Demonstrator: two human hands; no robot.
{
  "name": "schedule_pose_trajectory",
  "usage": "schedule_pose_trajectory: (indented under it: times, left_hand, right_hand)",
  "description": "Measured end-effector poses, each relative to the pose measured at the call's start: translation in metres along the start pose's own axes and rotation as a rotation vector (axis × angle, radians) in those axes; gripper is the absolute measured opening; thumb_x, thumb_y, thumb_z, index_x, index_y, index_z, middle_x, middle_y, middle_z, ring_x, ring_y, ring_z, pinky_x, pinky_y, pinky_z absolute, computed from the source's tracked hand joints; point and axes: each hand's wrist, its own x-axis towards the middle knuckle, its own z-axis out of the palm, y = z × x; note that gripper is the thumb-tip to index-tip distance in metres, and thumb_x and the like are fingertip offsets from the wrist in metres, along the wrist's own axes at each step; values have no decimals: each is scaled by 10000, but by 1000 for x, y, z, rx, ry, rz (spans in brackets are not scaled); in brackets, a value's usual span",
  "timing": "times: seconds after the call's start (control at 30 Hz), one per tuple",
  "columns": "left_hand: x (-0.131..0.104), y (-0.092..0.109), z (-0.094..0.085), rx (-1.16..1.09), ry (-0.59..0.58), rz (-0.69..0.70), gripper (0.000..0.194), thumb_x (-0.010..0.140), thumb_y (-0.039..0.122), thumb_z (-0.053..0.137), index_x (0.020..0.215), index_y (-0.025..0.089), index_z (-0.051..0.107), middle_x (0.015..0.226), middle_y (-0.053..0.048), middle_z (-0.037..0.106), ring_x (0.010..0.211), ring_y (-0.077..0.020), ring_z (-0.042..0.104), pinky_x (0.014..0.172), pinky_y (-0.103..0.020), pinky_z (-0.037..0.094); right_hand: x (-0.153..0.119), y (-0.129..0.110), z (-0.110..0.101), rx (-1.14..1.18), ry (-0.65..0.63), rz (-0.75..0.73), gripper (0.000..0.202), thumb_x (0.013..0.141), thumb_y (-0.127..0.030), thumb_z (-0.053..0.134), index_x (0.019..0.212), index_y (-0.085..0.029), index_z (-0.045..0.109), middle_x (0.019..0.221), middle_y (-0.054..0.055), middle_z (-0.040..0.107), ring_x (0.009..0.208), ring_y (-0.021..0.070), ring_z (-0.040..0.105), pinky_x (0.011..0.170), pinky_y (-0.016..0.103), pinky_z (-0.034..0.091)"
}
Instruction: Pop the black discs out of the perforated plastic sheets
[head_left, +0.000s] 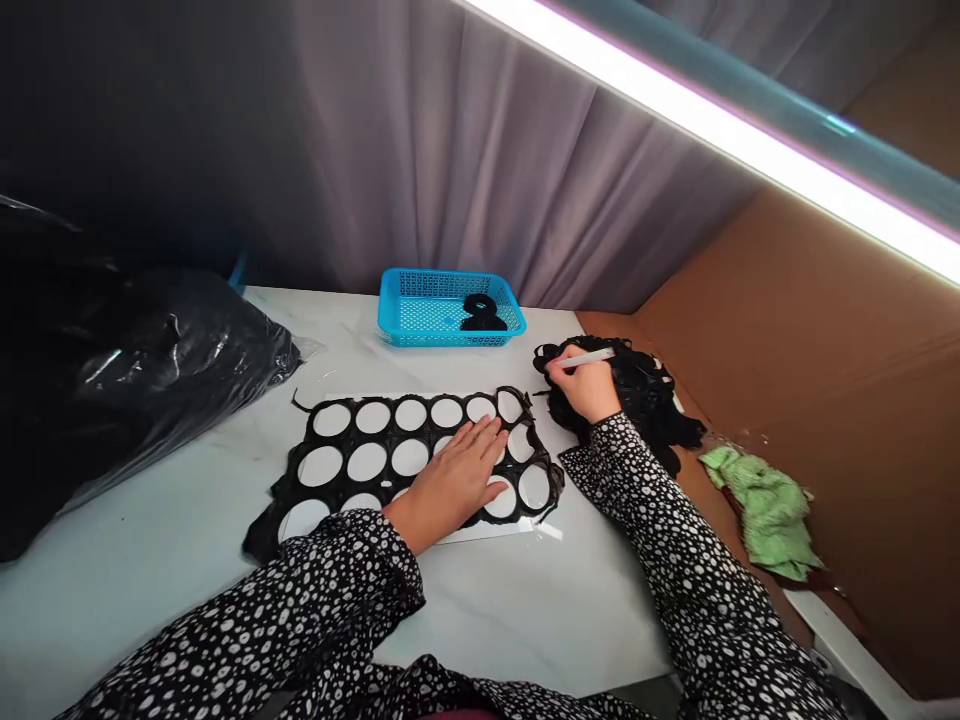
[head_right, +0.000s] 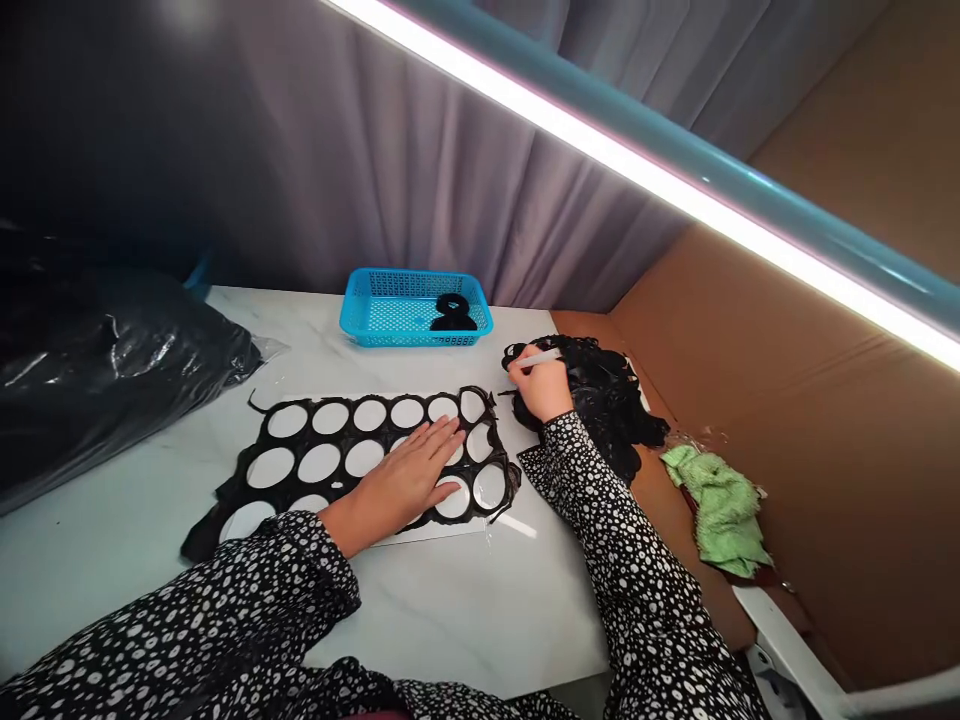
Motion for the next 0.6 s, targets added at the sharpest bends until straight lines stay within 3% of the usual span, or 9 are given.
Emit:
schedule_pose_trajectory:
  times: [0.13,0.23,0.33,0.6]
  left_hand:
    - [-16,-9,-2,-7,27,-55,520,994,411,487,1387,72,447,1473,-231,439,1417,-328,357,1158,-480,295]
    - [-24,-14,2,27,60,-47,524,1014,439,433,1409,95,435,1489,-203,431,1425,-307,347,1161,-471,292]
    - [-26,-15,4,109,61,-31,530,1022,452,403,1410,92,442,1480,-177,455,1425,-295,349,1162,-456,292]
    - [-24,-14,2,169,51,-9,545,1033,467,349,1396,77,466,1447,-169,498,1407,-297,377,1141,-455,319]
  right_hand:
    - [-21,-28,19,237,-185,-27,163,771,-289,573,636,-216,520,696,29,665,626,162,559,640,280,411]
    - [-32,-45,29,449,-352,16,153,776,-303,584,667,-205,542,713,25,670,575,137,534,578,263,405]
    - [-41,-54,38,543,-481,1,159,758,-307,621,672,-198,542,785,48,707,663,157,595,620,266,439]
    - [-53,-53,51,515,-504,-52,210,775,-315,639,664,-207,497,798,46,709,739,177,630,650,273,448]
